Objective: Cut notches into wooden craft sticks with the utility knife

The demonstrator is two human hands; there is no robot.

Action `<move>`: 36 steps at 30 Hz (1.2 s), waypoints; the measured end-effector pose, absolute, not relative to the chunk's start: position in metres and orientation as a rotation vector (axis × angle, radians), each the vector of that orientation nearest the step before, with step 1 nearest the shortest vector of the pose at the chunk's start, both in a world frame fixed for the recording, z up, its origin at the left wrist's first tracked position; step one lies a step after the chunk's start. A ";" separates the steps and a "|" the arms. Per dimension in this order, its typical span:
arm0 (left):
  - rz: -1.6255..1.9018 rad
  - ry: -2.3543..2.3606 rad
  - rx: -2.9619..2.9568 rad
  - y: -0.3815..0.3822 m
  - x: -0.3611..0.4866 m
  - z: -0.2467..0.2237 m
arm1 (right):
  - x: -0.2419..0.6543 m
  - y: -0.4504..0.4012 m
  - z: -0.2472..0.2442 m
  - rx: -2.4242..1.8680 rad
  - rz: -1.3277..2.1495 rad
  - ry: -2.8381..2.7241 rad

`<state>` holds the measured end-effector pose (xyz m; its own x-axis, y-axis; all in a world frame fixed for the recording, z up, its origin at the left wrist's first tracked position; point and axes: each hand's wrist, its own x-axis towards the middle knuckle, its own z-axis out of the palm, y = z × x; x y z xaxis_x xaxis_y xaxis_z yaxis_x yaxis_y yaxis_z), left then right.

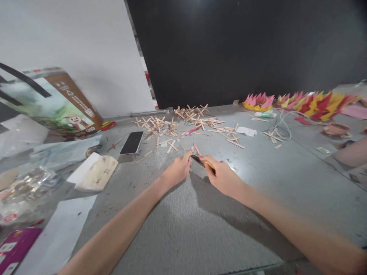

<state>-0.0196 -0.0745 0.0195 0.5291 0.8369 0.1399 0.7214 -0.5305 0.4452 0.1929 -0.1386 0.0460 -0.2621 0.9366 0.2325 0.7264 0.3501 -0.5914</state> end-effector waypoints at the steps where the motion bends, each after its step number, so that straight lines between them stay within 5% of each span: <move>1: 0.505 1.285 2.422 -0.075 -0.019 0.020 | 0.192 -0.140 0.043 -1.448 0.506 -2.056; 9: 0.692 1.226 2.299 -0.073 -0.020 0.015 | 0.183 -0.141 0.033 -1.450 0.526 -2.005; 30: 1.023 1.167 1.850 -0.068 -0.017 0.009 | 0.221 -0.116 0.137 -1.613 0.446 -2.491; 36: 1.065 1.316 2.136 -0.061 -0.015 0.005 | 0.209 -0.106 0.152 -1.599 0.581 -2.794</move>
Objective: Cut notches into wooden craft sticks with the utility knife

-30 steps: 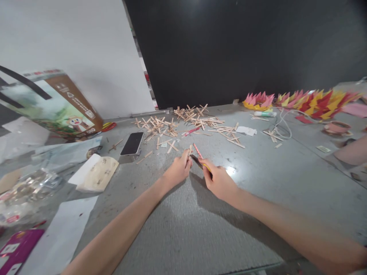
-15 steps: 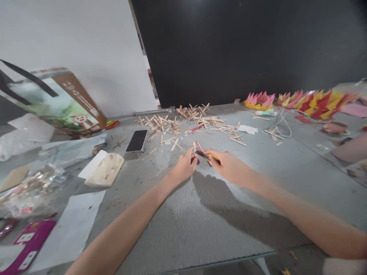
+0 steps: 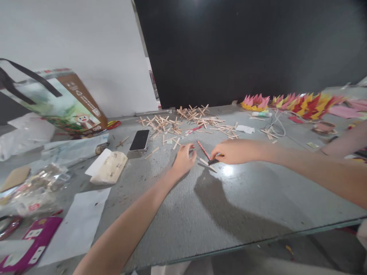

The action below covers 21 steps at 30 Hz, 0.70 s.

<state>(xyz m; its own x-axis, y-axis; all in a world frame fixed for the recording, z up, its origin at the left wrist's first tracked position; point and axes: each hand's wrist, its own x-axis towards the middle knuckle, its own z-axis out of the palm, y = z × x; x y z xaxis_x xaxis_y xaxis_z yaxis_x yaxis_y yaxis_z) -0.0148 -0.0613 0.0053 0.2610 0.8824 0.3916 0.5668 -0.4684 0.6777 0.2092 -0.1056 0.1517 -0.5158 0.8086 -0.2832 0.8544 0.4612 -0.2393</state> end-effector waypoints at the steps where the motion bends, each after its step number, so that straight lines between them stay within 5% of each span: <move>1: 1.024 1.313 2.179 -0.062 -0.014 0.006 | 0.206 -0.104 0.152 1.450 -0.529 2.567; 6: 0.785 1.289 2.337 -0.069 -0.011 0.009 | 0.197 -0.100 0.153 1.293 -0.458 2.573; 21: 0.777 1.327 2.321 -0.065 -0.013 0.003 | 0.167 -0.093 0.167 0.982 -0.286 2.551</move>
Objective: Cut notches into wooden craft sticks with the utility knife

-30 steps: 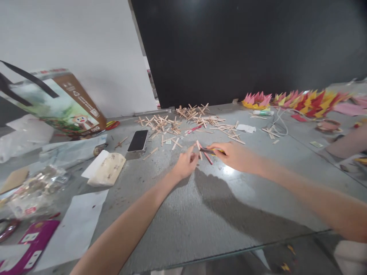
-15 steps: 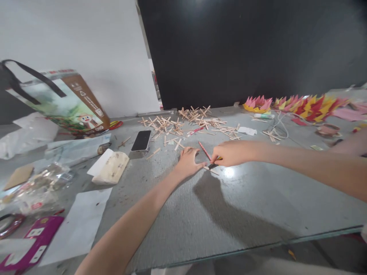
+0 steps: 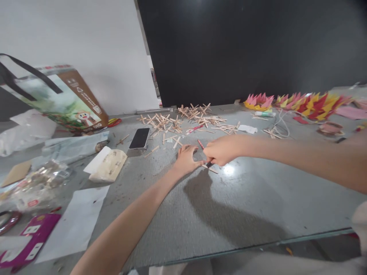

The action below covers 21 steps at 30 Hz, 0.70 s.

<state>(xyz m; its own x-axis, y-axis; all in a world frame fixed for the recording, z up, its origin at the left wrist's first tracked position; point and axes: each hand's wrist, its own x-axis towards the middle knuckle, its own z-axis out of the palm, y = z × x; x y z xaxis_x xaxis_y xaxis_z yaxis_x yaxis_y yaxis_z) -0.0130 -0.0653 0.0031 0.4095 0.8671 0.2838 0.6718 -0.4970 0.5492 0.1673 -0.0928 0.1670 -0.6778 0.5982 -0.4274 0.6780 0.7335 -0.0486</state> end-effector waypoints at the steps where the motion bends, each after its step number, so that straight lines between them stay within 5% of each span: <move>1: 0.781 1.324 2.322 -0.065 -0.013 0.003 | 0.168 -0.092 0.166 0.975 -0.294 2.555; 21: 0.818 1.345 2.314 -0.062 -0.012 0.001 | 0.171 -0.084 0.156 0.954 -0.224 2.463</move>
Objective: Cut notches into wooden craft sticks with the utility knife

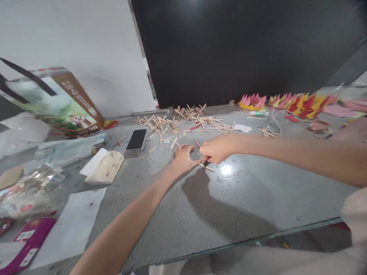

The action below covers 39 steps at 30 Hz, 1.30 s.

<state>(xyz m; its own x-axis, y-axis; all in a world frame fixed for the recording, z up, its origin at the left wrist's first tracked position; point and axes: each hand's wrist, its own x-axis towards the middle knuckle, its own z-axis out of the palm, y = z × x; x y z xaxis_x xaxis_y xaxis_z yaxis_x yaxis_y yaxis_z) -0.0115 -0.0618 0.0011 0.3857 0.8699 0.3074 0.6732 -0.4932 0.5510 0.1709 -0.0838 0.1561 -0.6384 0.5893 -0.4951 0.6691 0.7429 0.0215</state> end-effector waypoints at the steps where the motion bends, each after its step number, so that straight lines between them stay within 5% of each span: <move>1: 0.817 1.347 2.311 -0.062 -0.012 0.001 | 0.170 -0.083 0.156 0.939 -0.225 2.441; 20: 1.465 1.407 1.549 -0.041 -0.026 -0.011 | 0.186 -0.066 0.164 1.044 -0.578 2.606; 24: 1.482 1.404 1.419 -0.039 -0.026 -0.012 | 0.200 -0.066 0.133 1.563 -0.518 2.859; 31: 1.331 1.223 1.631 -0.054 -0.019 -0.005 | 0.207 -0.097 0.046 1.881 -1.118 2.934; 39: 1.229 1.283 1.934 -0.058 -0.018 -0.003 | 0.205 -0.107 0.036 1.927 -1.162 2.969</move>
<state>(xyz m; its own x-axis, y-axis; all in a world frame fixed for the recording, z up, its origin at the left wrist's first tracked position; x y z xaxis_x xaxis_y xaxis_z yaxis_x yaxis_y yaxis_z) -0.0176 -0.0580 -0.0030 0.1441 0.9036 0.4034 0.4421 -0.4234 0.7908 0.2055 -0.1069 0.0356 -0.3432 0.9282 0.1438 0.5841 0.3308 -0.7412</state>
